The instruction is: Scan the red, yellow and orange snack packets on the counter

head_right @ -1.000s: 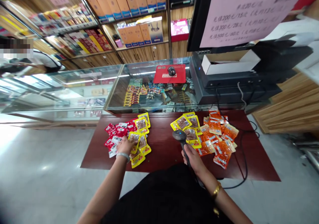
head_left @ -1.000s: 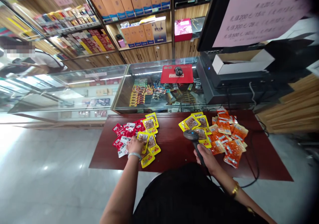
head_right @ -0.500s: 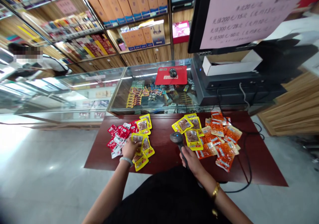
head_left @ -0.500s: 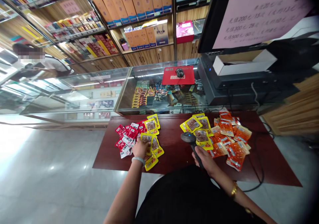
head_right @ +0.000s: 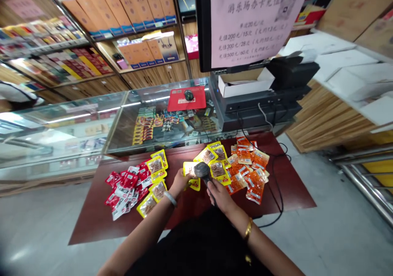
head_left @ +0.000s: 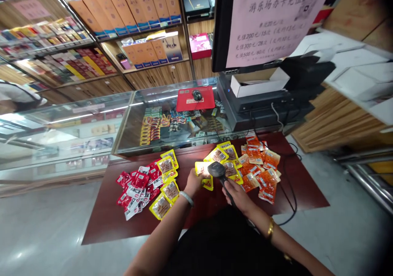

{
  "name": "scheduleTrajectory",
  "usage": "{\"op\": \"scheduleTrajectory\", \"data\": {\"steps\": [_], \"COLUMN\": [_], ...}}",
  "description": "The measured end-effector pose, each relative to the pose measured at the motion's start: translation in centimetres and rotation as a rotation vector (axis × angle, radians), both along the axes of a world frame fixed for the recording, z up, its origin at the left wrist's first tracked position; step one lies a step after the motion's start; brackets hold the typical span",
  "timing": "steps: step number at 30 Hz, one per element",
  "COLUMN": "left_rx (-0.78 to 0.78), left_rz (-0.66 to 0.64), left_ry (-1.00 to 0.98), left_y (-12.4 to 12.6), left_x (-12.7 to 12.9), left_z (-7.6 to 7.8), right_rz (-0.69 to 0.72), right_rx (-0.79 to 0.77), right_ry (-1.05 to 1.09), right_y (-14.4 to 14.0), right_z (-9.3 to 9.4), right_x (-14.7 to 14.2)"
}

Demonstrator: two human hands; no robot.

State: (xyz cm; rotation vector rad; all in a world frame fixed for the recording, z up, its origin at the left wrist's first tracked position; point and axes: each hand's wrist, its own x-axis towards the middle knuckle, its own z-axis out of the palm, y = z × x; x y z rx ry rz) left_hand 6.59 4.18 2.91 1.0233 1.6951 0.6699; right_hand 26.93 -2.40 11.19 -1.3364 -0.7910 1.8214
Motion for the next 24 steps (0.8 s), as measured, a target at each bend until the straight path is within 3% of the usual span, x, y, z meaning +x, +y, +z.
{"op": "scheduleTrajectory", "data": {"steps": [4, 9, 12, 15, 18, 21, 24], "left_rx": [0.008, 0.057, 0.074, 0.1, 0.116, 0.084, -0.001], "left_rz": [0.041, 0.112, 0.17, 0.171, 0.068, -0.013, 0.019], "left_ry": [0.011, -0.284, -0.314, -0.246, -0.103, 0.242, 0.68], "left_y": [1.4, 3.9, 4.9, 4.3, 1.7, -2.2, -6.1], "left_x": [2.8, 6.3, 6.6, 4.8, 0.9, -4.1, -8.6], "left_z": [-0.6, -1.9, -2.7, -3.0, -2.4, -0.7, 1.4], "right_rz": [-0.049, -0.118, -0.116, -0.095, -0.056, -0.036, -0.001], "right_rx": [-0.038, -0.071, -0.082, -0.075, -0.064, -0.089, -0.103], "right_ry": [0.0, 0.006, -0.003, -0.019, -0.019, -0.042, -0.063], "right_y": [-0.3, -1.1, -1.3, -1.3, -1.5, -1.6, -1.8], "right_z": [-0.3, -1.3, -1.7, -1.7, -1.5, -1.3, -1.0], "right_x": [1.5, 2.5, 2.6, 2.4, 2.0, 1.4, 0.4]}}
